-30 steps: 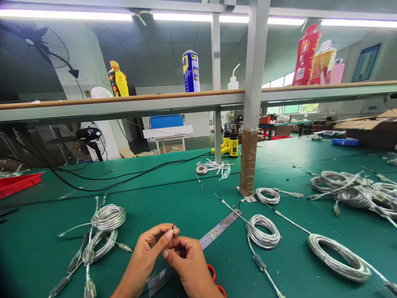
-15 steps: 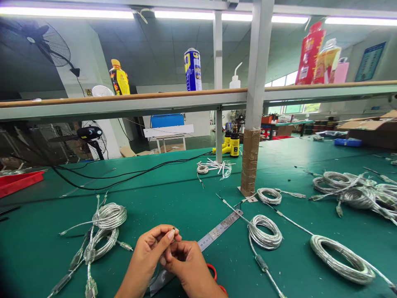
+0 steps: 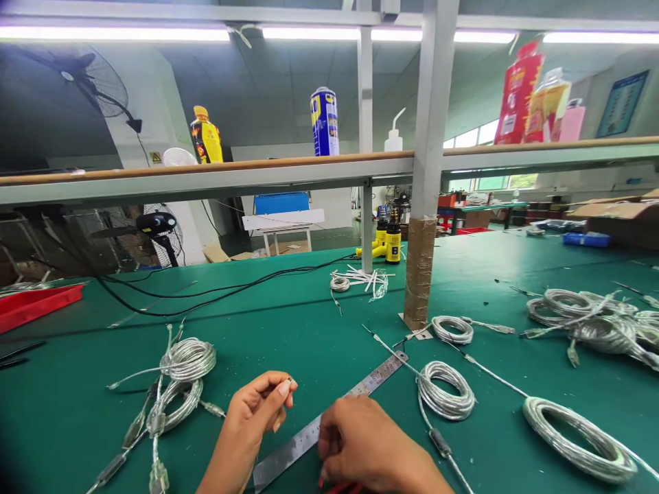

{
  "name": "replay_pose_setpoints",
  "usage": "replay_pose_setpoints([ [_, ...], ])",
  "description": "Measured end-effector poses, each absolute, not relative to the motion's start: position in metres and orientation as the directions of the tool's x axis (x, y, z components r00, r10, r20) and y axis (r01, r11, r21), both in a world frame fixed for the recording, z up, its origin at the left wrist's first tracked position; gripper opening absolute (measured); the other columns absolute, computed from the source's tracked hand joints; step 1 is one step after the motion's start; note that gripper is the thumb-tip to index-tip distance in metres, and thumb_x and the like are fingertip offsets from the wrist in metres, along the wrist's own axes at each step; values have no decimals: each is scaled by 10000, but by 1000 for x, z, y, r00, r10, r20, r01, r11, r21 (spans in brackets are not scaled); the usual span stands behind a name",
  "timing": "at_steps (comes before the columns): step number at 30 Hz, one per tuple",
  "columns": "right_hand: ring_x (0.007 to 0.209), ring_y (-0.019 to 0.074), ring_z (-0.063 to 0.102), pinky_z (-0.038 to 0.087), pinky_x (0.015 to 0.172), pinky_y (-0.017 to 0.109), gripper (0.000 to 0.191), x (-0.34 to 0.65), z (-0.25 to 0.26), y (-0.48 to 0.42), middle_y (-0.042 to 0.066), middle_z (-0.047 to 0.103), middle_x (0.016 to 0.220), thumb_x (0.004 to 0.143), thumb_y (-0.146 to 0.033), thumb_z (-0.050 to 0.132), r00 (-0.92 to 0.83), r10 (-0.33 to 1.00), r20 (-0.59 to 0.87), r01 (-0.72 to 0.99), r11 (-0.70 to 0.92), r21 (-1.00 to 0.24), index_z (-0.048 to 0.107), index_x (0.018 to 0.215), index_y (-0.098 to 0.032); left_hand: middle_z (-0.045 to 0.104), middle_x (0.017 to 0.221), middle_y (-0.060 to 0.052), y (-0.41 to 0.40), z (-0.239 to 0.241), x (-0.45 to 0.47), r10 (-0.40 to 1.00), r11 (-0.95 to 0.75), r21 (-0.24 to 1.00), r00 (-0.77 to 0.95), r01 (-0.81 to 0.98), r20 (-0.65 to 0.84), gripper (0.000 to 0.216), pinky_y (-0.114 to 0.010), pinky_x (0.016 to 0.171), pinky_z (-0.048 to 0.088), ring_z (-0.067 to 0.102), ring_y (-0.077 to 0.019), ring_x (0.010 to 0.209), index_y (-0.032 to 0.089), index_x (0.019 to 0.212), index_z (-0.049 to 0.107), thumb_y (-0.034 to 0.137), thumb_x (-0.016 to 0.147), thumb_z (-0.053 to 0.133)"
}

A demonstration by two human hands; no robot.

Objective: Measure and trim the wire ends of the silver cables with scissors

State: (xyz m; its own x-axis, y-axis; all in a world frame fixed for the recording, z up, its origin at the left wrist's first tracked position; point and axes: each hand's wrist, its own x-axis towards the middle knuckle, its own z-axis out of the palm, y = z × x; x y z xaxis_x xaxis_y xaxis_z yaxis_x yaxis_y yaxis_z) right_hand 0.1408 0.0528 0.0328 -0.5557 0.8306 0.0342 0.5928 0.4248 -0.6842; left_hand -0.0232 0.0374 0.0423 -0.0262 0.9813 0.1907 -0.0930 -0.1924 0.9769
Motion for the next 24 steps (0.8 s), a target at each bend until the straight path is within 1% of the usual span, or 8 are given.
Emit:
replay_pose_setpoints([
  [3,495,126,491,328,567,238,175,150,30,48,-31,607,529,460,-96,609,-606,793,65,655,543,-526,654,539,-245,453,553,36,39,41,-26,983,-185,977,-19,-105,184,242,-177,391,189,280,-34,412,130,697,585,370,725,570],
  [6,558,165,529,337,675,272,169,142,17,45,1,623,535,480,-100,581,-589,796,139,650,569,-504,636,521,-254,442,559,39,41,40,-29,981,-192,976,2,-107,194,234,-184,389,162,247,-28,406,129,713,582,360,740,558],
  [9,624,195,538,335,692,280,108,127,10,45,29,620,554,517,-142,567,-596,786,164,644,589,-488,604,505,-243,451,568,32,41,40,-32,981,-191,978,14,-88,193,226,-188,389,162,256,-30,410,126,728,585,349,747,553],
  [15,670,202,515,323,653,289,148,128,26,47,69,609,679,483,-82,510,-621,782,59,740,609,-287,588,572,-172,348,509,65,41,44,-36,981,-189,981,31,-50,191,248,-184,392,165,241,-43,418,130,737,575,374,751,532],
  [17,655,180,491,313,613,270,156,132,32,52,48,587,684,485,-81,503,-559,823,98,757,555,-346,571,594,-169,279,494,80,41,46,-36,980,-198,980,30,-29,199,259,-185,390,150,215,-46,415,133,736,570,387,752,524],
  [19,600,145,452,294,559,245,99,134,34,59,13,547,636,536,-106,506,-460,873,161,736,476,-481,537,604,-171,239,494,86,41,46,-36,979,-201,980,39,-10,201,263,-189,386,132,191,-47,411,137,727,564,395,752,518],
  [21,553,116,407,281,521,224,26,131,32,64,-18,488,588,636,-164,496,-380,902,205,601,409,-686,490,612,-173,239,498,85,41,46,-35,977,-205,979,56,5,205,259,-192,386,131,189,-49,413,141,718,556,394,756,511],
  [24,524,93,337,274,490,204,168,124,28,66,-47,381,554,746,-288,470,-394,897,198,298,329,-896,435,627,-175,254,499,82,41,44,-35,975,-210,977,78,33,207,252,-197,389,138,194,-55,418,144,725,549,387,766,498],
])
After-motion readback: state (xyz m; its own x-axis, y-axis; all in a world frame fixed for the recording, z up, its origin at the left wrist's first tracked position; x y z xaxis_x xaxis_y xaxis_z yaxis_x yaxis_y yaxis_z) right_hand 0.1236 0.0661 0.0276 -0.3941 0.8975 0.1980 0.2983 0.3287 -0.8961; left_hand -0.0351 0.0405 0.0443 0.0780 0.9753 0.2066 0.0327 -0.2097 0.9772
